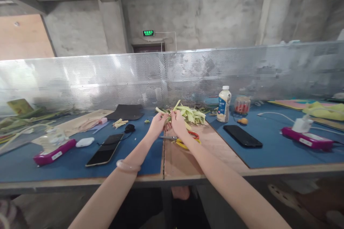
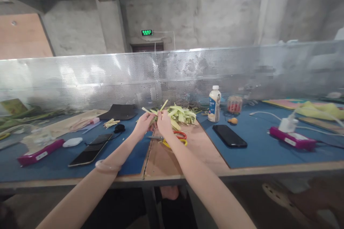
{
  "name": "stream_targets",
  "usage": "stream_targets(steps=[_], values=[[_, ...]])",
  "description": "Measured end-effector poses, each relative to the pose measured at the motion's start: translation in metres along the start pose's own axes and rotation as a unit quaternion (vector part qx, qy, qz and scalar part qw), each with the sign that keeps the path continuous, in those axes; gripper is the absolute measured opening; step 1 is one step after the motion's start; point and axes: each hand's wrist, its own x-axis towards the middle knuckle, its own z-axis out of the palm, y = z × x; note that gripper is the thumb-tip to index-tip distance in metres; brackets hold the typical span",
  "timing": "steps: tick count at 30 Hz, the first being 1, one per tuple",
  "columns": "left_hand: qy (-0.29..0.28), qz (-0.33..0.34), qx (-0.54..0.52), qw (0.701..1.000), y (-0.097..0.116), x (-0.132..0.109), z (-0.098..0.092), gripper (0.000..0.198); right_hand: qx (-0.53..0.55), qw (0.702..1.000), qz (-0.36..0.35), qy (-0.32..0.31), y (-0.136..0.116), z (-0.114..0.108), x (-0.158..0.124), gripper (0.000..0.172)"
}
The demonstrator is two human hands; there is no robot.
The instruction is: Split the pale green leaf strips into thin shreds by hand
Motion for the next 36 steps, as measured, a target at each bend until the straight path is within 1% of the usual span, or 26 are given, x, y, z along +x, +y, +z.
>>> stream_targets(steps=[3,6,8,11,14,19,23,28,31,36], values=[[0.047,0.023,0.080,0.995,0.000,-0.001,-0.004,0.034,-0.004,1.000,-0.015,0.014,-0.003,0.002,-0.001,0.021],[0.086,0.040,0.168,0.981,0.001,-0.002,-0.007,0.032,-0.013,0.999,-0.022,0.036,-0.006,0.002,-0.001,0.023],[0.098,0.056,0.214,0.970,0.001,-0.003,-0.008,0.031,-0.017,0.999,-0.018,0.042,-0.008,0.001,-0.001,0.023],[0.101,0.083,0.280,0.951,0.001,-0.003,-0.008,0.029,-0.014,0.998,-0.015,0.055,-0.010,-0.002,-0.002,0.022],[0.104,0.103,0.323,0.935,0.000,-0.003,-0.006,0.027,-0.012,0.997,-0.009,0.071,-0.011,-0.002,-0.002,0.023],[0.126,0.128,0.355,0.917,0.001,-0.005,-0.002,0.024,-0.023,0.995,-0.009,0.095,-0.013,-0.001,-0.003,0.024],[0.147,0.128,0.367,0.910,0.002,-0.006,0.000,0.024,-0.024,0.994,-0.021,0.106,-0.016,-0.002,-0.004,0.024],[0.155,0.103,0.339,0.922,0.003,-0.007,0.001,0.025,-0.024,0.993,-0.032,0.108,-0.018,-0.003,-0.005,0.026],[0.155,0.102,0.328,0.926,0.004,-0.006,0.000,0.025,-0.024,0.992,-0.037,0.114,-0.016,-0.002,-0.004,0.027],[0.120,0.114,0.333,0.928,0.005,-0.005,-0.003,0.023,0.000,0.992,-0.041,0.120,-0.012,-0.004,-0.003,0.029]])
